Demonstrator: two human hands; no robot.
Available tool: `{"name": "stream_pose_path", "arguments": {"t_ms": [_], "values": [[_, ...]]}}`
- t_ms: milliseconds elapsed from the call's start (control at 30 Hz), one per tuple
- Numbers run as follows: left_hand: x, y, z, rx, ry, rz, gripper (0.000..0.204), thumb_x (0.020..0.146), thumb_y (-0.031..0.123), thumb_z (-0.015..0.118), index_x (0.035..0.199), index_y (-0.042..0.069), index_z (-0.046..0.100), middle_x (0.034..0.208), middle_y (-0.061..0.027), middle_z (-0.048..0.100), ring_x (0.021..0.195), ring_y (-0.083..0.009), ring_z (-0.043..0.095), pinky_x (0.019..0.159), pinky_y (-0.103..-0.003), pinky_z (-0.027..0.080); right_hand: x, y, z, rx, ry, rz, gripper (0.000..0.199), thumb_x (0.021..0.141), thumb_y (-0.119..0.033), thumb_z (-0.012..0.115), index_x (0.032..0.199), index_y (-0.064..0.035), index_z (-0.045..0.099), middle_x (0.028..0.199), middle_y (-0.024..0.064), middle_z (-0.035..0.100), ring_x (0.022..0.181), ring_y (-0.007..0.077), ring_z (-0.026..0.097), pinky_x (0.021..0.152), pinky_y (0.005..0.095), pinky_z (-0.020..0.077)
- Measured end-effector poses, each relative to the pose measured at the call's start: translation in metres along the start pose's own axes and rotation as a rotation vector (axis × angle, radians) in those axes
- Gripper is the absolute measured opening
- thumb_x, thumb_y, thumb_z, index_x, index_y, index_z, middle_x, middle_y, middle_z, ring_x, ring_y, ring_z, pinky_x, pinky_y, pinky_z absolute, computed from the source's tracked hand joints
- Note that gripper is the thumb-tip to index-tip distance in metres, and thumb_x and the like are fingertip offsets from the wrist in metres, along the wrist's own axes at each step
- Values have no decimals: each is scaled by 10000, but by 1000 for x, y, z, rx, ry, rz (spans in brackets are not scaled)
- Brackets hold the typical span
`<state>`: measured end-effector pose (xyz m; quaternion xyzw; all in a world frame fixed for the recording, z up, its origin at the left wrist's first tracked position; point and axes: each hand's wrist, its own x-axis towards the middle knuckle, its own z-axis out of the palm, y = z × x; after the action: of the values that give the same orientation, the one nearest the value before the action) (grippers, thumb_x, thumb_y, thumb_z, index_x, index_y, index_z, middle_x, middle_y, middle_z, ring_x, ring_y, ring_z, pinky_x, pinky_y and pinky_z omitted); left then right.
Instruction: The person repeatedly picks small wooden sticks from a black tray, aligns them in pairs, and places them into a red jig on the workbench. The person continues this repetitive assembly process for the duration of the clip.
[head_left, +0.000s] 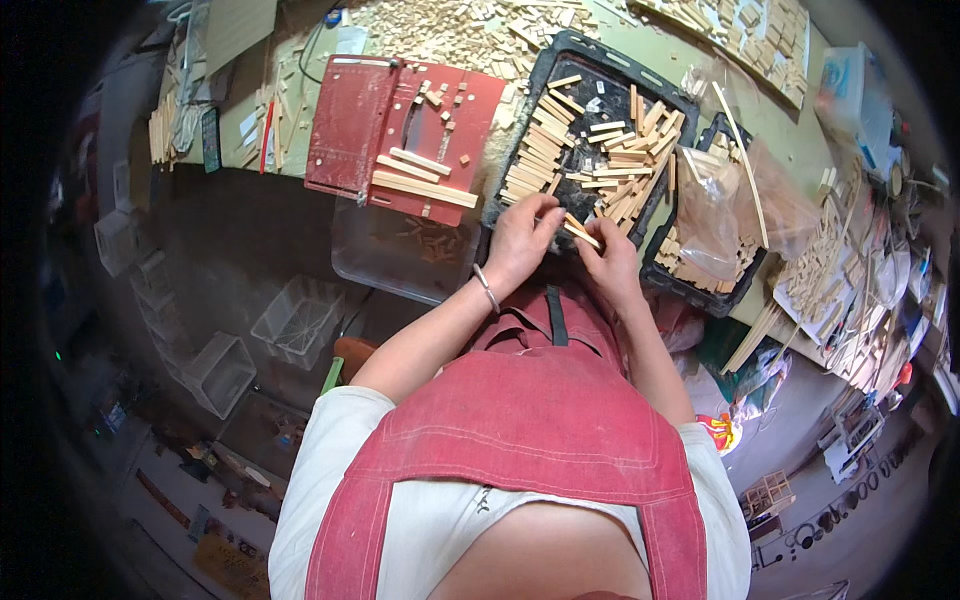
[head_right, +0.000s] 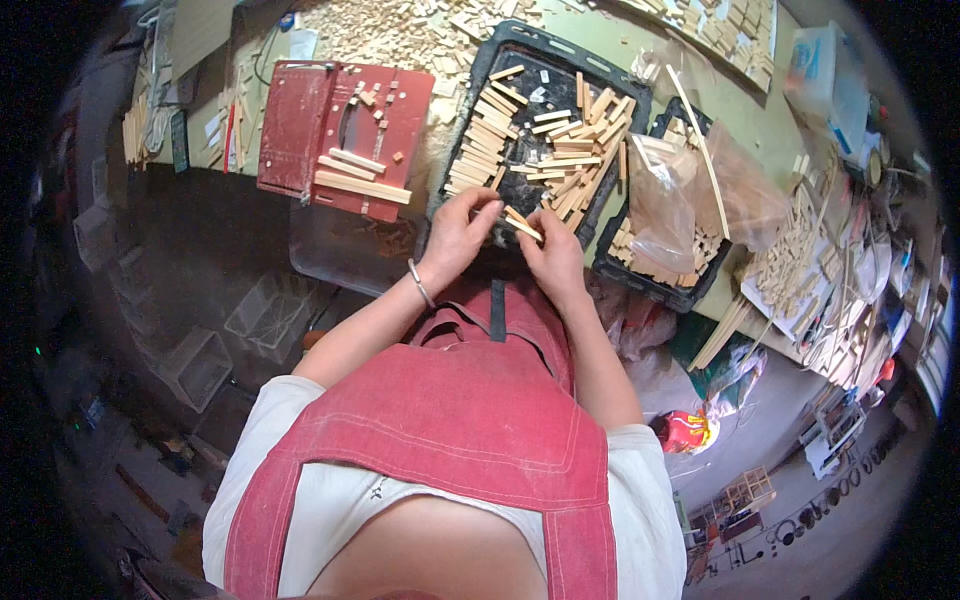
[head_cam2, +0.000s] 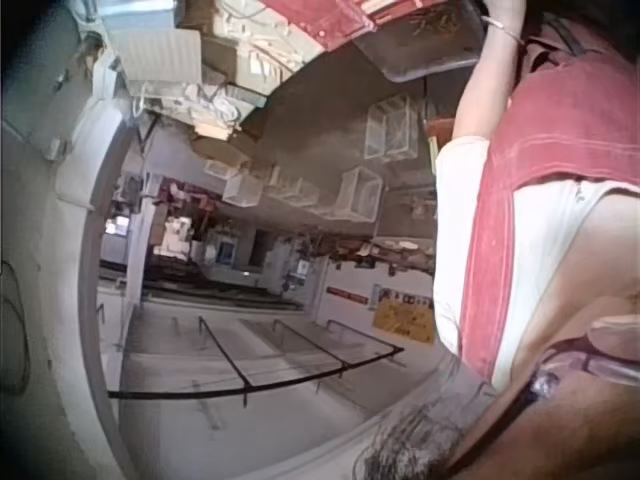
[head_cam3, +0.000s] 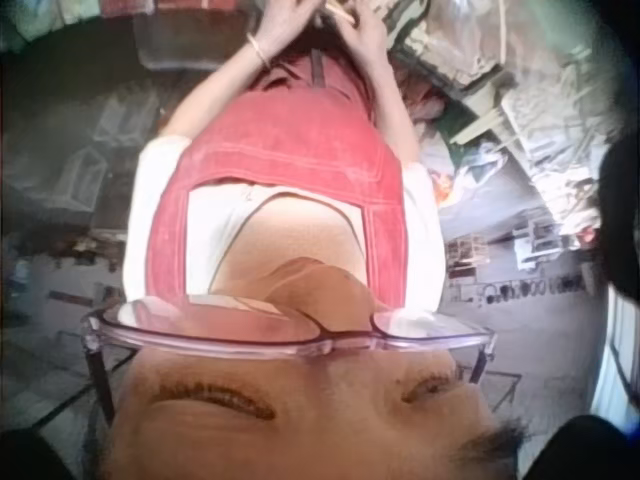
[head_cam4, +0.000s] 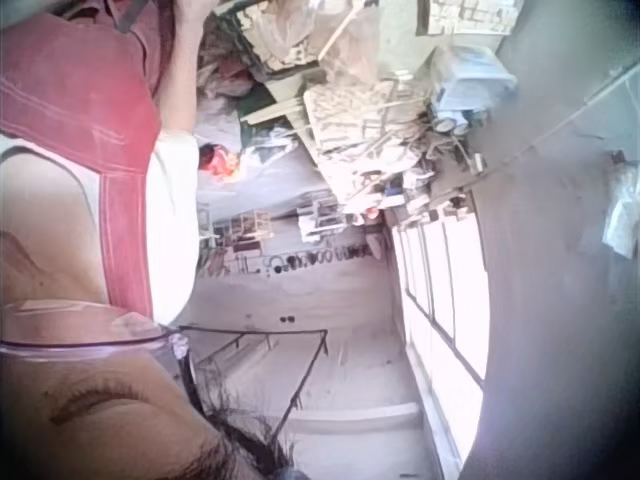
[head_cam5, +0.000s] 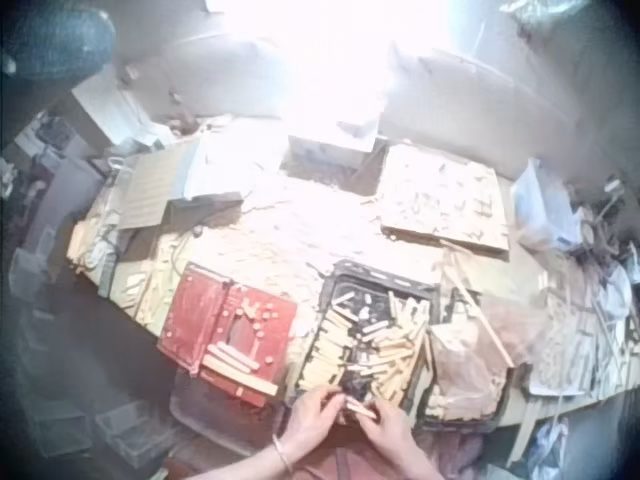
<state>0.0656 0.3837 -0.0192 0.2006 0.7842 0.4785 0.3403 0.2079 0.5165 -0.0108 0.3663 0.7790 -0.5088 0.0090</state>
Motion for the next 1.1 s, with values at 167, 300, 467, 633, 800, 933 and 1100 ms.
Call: {"name": "stream_pose_path", "arguments": {"t_ms": [167, 300, 467, 633, 800, 933, 1100], "values": [[27, 3, 3, 596, -23, 93, 176, 963, 223, 745, 1041, 71, 702, 948, -166, 744, 856, -377, 737, 728, -481, 580, 14, 30, 28, -188, 70, -96, 220, 941, -160, 790, 1101, -52, 684, 955, 151, 715, 830, 335, 713, 723, 414, 565], [33, -2, 10, 721, -44, 65, 202, 941, 248, 769, 959, 88, 646, 822, -154, 723, 754, -387, 728, 658, -512, 567, 15, 34, 26, -305, 45, -191, 244, 920, -184, 809, 1116, -80, 707, 1007, 139, 694, 881, 357, 713, 740, 431, 580], [38, -10, 13, 763, -31, 93, 205, 946, 248, 758, 936, 88, 630, 782, -164, 714, 731, -398, 725, 643, -526, 566, 9, 32, 11, -321, 78, -227, 233, 926, -167, 779, 1135, -93, 706, 1015, 135, 636, 876, 370, 703, 727, 463, 581], [42, -9, 18, 818, -71, 60, 134, 955, 203, 711, 934, 95, 633, 783, -157, 718, 727, -394, 726, 638, -522, 568, 2, 45, 19, -323, 104, -205, 165, 938, -100, 767, 1102, -89, 753, 1021, 113, 665, 904, 347, 713, 756, 429, 582], [49, -6, 18, 743, -127, 246, 73, 947, 171, 695, 953, 111, 654, 808, -122, 718, 732, -377, 724, 634, -511, 570, 2, 39, 24, -299, 106, -291, 145, 918, -54, 735, 1060, -83, 727, 992, 126, 632, 903, 359, 691, 741, 464, 572], [46, -1, 13, 691, -200, 286, 122, 936, 172, 716, 1040, 114, 686, 898, -116, 723, 803, -372, 728, 663, -497, 576, 4, 33, 29, -240, 222, -307, 146, 896, -54, 744, 1039, -49, 712, 995, 131, 637, 893, 359, 677, 757, 460, 567], [24, -3, 7, 637, -216, 238, 307, 899, 171, 774, 1176, 111, 654, 1012, -137, 721, 891, -381, 730, 709, -500, 585, -6, 46, 24, -336, 190, -244, 161, 913, -70, 768, 1067, -52, 724, 974, 138, 678, 905, 360, 702, 769, 446, 569]]}}
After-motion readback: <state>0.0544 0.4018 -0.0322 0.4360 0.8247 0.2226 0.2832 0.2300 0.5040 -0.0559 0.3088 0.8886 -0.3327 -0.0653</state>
